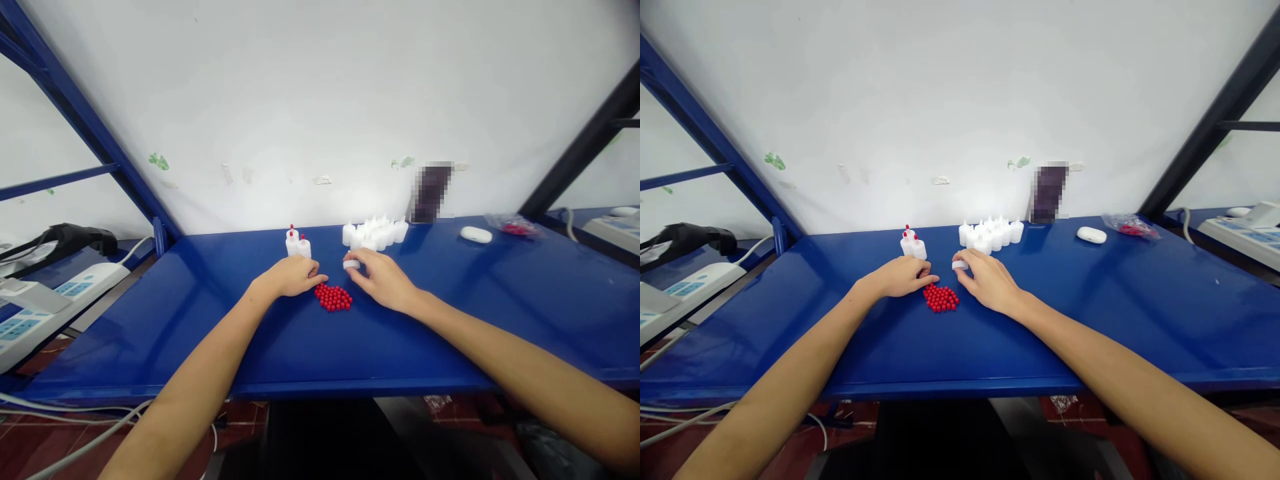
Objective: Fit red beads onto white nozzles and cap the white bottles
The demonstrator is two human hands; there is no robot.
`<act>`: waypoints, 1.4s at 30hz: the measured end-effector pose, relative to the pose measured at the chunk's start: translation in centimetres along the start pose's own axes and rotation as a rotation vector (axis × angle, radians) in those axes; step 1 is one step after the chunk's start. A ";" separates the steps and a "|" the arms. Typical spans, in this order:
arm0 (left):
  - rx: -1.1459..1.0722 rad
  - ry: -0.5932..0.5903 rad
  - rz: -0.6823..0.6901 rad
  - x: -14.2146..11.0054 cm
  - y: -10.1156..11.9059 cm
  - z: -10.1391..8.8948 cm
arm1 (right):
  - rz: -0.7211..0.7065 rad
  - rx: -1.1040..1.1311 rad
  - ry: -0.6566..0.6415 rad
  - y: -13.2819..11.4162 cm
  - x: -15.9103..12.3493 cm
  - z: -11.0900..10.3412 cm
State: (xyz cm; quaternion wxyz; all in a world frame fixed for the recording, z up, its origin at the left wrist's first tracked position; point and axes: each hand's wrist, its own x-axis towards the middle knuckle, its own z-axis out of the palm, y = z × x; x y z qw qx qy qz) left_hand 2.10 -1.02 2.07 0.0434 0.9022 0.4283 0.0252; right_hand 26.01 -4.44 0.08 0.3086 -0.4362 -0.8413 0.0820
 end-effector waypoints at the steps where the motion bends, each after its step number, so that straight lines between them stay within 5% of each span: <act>1: 0.020 -0.001 -0.008 0.1 0.1 0.1 | -0.021 0.026 0.022 -0.1 0.0 -0.1; 18: -0.124 -0.077 -0.033 -0.5 -0.5 -0.8 | -0.138 0.191 0.018 -0.8 -0.2 -0.2; 23: -0.181 0.027 0.016 -0.2 -0.1 -0.8 | -0.114 0.194 -0.016 -0.9 -0.4 -0.3; 27: -0.469 0.352 -0.002 0.5 1.8 -0.8 | -0.127 0.228 -0.014 -1.1 -0.6 -0.5; 30: -0.785 0.467 -0.052 1.2 3.0 -0.5 | -0.174 0.232 -0.016 -1.3 -0.6 -0.6; 35: -1.174 0.422 -0.095 1.8 4.2 0.6 | -0.185 0.234 0.048 -1.4 -0.6 -0.6; 42: -1.312 0.423 -0.158 1.9 4.6 0.9 | -0.132 0.199 0.087 -1.2 -0.5 -0.5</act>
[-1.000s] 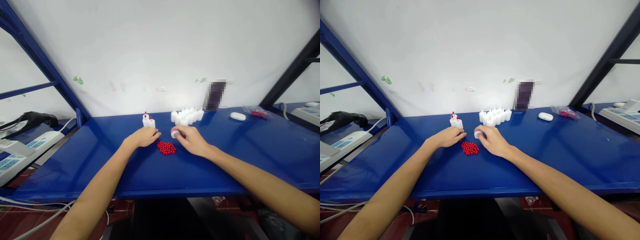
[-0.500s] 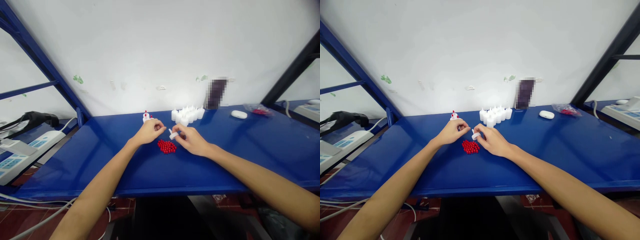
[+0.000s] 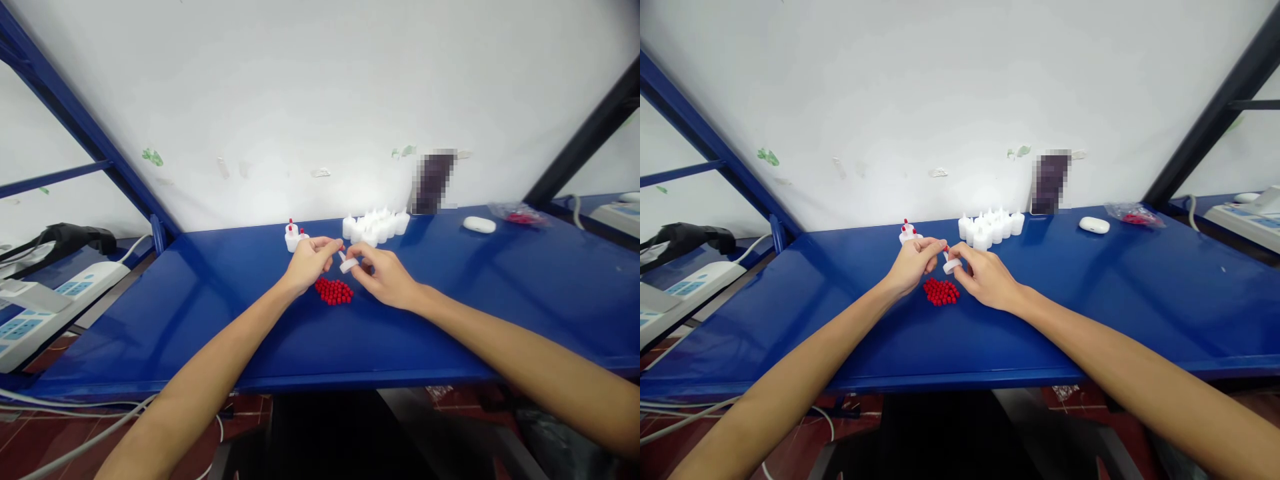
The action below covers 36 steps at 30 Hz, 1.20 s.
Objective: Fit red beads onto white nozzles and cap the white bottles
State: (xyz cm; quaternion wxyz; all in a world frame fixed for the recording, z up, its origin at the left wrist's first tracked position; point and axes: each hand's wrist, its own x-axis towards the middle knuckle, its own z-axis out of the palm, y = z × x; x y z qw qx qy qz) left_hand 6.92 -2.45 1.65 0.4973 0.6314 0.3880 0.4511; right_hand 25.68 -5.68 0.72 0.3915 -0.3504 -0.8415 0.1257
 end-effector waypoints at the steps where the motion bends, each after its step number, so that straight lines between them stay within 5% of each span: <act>1: -0.013 0.018 -0.001 0.1 0.1 -0.1 | 0.001 0.000 0.005 0.0 0.0 0.0; 19: -0.026 -0.059 -0.040 -0.1 -0.2 0.3 | -0.011 -0.007 0.075 0.0 0.0 0.0; 29: 0.778 -0.264 0.374 -1.9 1.2 -0.4 | 0.027 0.064 -0.016 0.0 0.0 -0.2; 36: 0.731 -0.351 0.437 -1.8 1.1 -0.4 | -0.067 0.126 -0.144 0.3 -0.3 -0.2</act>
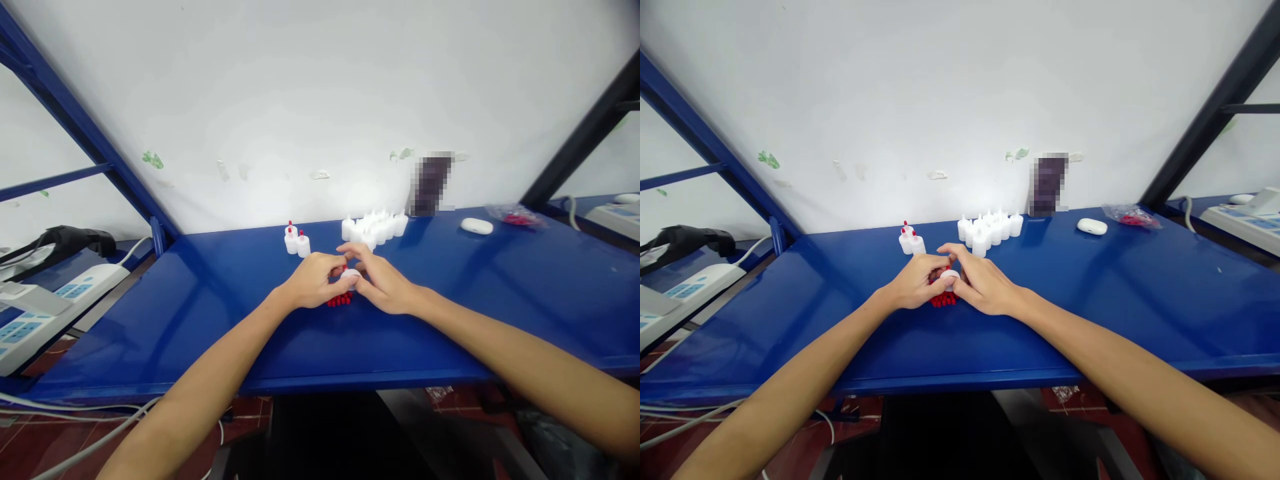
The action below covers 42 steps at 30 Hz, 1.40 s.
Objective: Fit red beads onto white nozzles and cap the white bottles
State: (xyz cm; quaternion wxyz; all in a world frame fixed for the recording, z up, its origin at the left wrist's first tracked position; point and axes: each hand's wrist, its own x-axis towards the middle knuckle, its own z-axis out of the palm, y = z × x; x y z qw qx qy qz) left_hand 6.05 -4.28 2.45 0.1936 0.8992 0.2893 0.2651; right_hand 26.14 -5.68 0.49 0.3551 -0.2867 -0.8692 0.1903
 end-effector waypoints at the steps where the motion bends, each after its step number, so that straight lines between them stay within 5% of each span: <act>1: -0.052 0.001 -0.004 0.0 0.0 0.2 | -0.028 0.013 -0.004 -0.1 -0.1 0.1; 8: -0.353 0.008 -0.079 0.1 0.6 2.3 | -0.101 0.121 0.081 -0.8 -0.4 0.4; 13: -0.395 0.045 -0.062 0.7 1.2 1.8 | -0.143 0.015 0.192 -0.3 -0.3 0.0; 20: -0.298 0.060 -0.046 0.6 1.1 0.3 | -0.161 0.154 0.045 0.2 0.1 0.5; 31: -0.518 0.025 -0.060 0.8 1.0 1.1 | -0.208 0.146 0.127 -0.2 0.4 0.9; 37: -0.381 0.019 -0.012 1.0 0.7 0.1 | -0.263 0.074 0.185 -0.2 0.9 1.3; 42: -0.242 0.067 0.002 1.0 -1.0 0.0 | -0.127 -0.026 0.162 0.0 1.1 1.2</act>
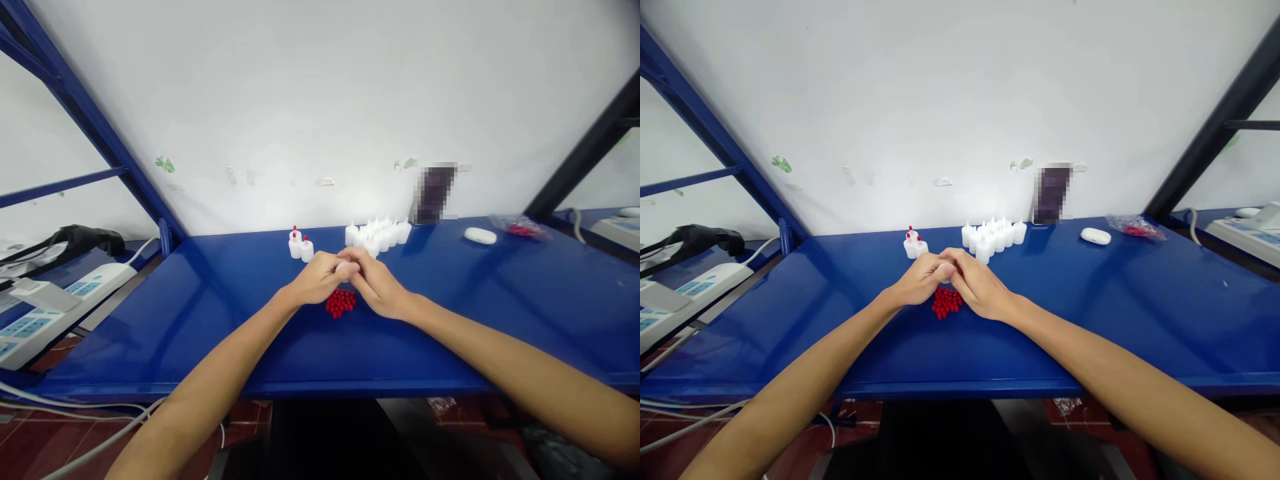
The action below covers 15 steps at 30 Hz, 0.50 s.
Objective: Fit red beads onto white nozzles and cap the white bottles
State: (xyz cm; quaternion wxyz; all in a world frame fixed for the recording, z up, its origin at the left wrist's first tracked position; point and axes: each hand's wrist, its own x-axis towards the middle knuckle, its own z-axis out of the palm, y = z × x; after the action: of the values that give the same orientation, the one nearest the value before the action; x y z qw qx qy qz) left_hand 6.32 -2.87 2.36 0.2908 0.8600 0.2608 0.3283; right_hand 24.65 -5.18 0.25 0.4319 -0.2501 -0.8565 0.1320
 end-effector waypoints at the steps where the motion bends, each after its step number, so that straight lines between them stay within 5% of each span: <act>1: 0.028 0.040 -0.016 -0.1 -0.5 -0.6 | 0.043 -0.024 -0.025 0.0 -0.1 -0.3; 5: 0.314 0.185 -0.155 -1.4 -2.1 -4.8 | 0.175 -0.202 -0.047 0.3 -0.3 -2.2; 8: 0.506 0.037 -0.302 -2.6 -3.0 -7.7 | 0.280 -0.407 0.017 0.7 0.0 -3.4; 15: 0.581 -0.074 -0.438 -3.2 -4.7 -7.5 | 0.544 -0.720 -0.056 1.3 0.7 -4.0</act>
State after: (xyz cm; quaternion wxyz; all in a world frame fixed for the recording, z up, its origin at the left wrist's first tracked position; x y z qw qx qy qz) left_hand -2.34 0.83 2.48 0.1072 0.8417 0.5105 0.1392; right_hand 27.98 -3.69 2.51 0.2435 -0.5965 -0.7625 -0.0589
